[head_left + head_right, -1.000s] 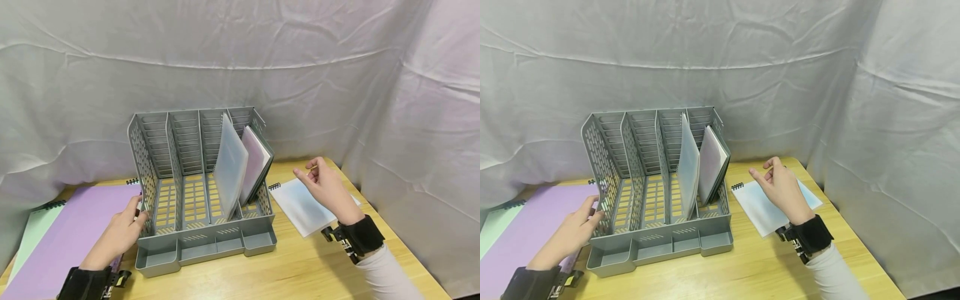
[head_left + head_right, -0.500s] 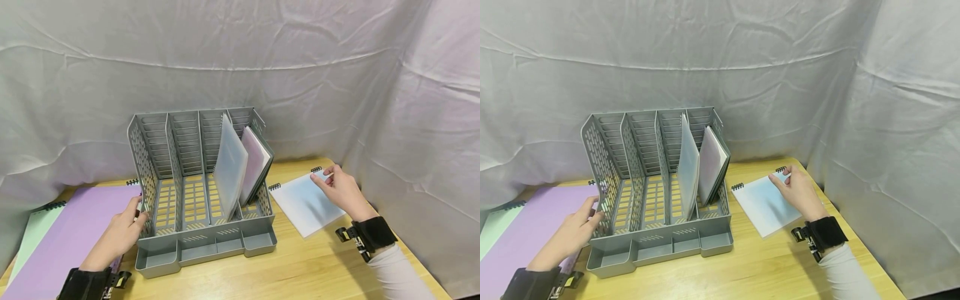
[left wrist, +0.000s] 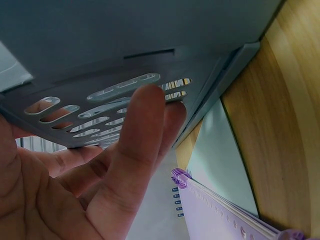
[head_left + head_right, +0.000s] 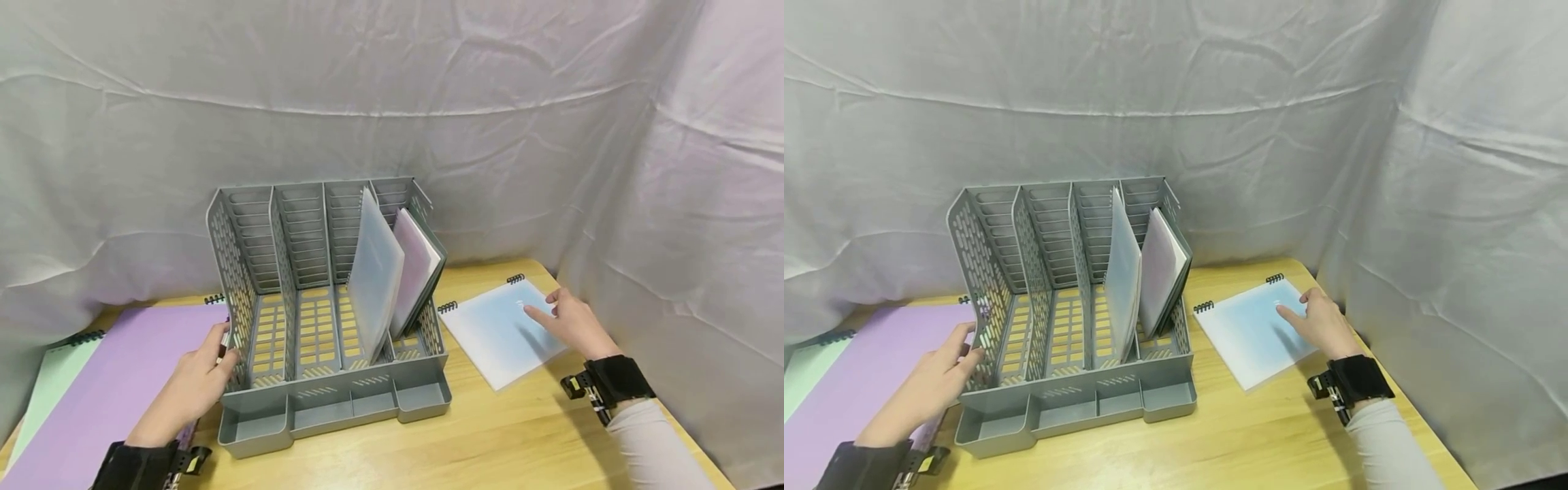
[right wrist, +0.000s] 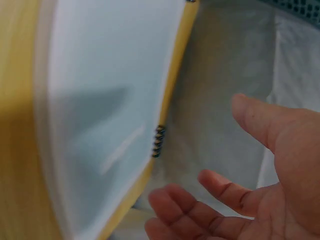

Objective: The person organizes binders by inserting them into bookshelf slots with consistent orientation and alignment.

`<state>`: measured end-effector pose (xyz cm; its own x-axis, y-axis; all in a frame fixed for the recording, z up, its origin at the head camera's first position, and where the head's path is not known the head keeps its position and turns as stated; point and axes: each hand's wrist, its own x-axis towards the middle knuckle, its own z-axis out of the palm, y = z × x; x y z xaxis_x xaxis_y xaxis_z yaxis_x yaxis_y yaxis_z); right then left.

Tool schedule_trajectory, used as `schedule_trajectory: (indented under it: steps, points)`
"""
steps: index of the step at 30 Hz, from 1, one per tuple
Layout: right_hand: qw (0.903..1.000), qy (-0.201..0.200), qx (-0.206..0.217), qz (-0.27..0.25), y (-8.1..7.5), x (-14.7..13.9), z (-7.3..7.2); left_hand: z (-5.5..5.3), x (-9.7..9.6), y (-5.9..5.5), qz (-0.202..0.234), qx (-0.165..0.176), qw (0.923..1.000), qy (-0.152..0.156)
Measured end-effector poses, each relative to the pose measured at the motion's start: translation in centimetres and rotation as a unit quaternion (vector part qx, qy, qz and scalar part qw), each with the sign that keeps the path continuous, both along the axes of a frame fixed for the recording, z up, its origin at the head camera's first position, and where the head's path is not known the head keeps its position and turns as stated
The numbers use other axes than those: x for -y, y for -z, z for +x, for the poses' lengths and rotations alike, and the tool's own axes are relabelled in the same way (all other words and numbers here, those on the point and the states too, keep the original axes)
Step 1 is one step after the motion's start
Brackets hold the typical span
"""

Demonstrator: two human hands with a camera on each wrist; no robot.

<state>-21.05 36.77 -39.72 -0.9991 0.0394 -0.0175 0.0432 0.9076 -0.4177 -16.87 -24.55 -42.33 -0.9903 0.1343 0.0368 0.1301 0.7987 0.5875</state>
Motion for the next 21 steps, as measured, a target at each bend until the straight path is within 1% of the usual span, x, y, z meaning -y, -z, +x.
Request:
schedule_trajectory:
  steps: [4,9,14,21]
  points:
    - [0.9992,0.000,0.037,0.013,1.1,-1.6,-0.2,0.1,-0.1,0.1,0.001,-0.003,1.0000,0.002]
    - [0.9975,0.005,0.066,0.026,1.8,-3.3,-0.6,0.0,-0.2,0.1,0.002,-0.001,1.0000,0.000]
    - [0.9961,0.013,0.081,0.031,2.2,-4.4,-1.0,0.0,-0.1,0.1,0.003,-0.006,1.0000,-0.002]
    - [0.9949,0.010,0.091,0.043,2.4,-5.2,-1.5,0.2,-0.1,0.0,0.002,-0.002,1.0000,-0.005]
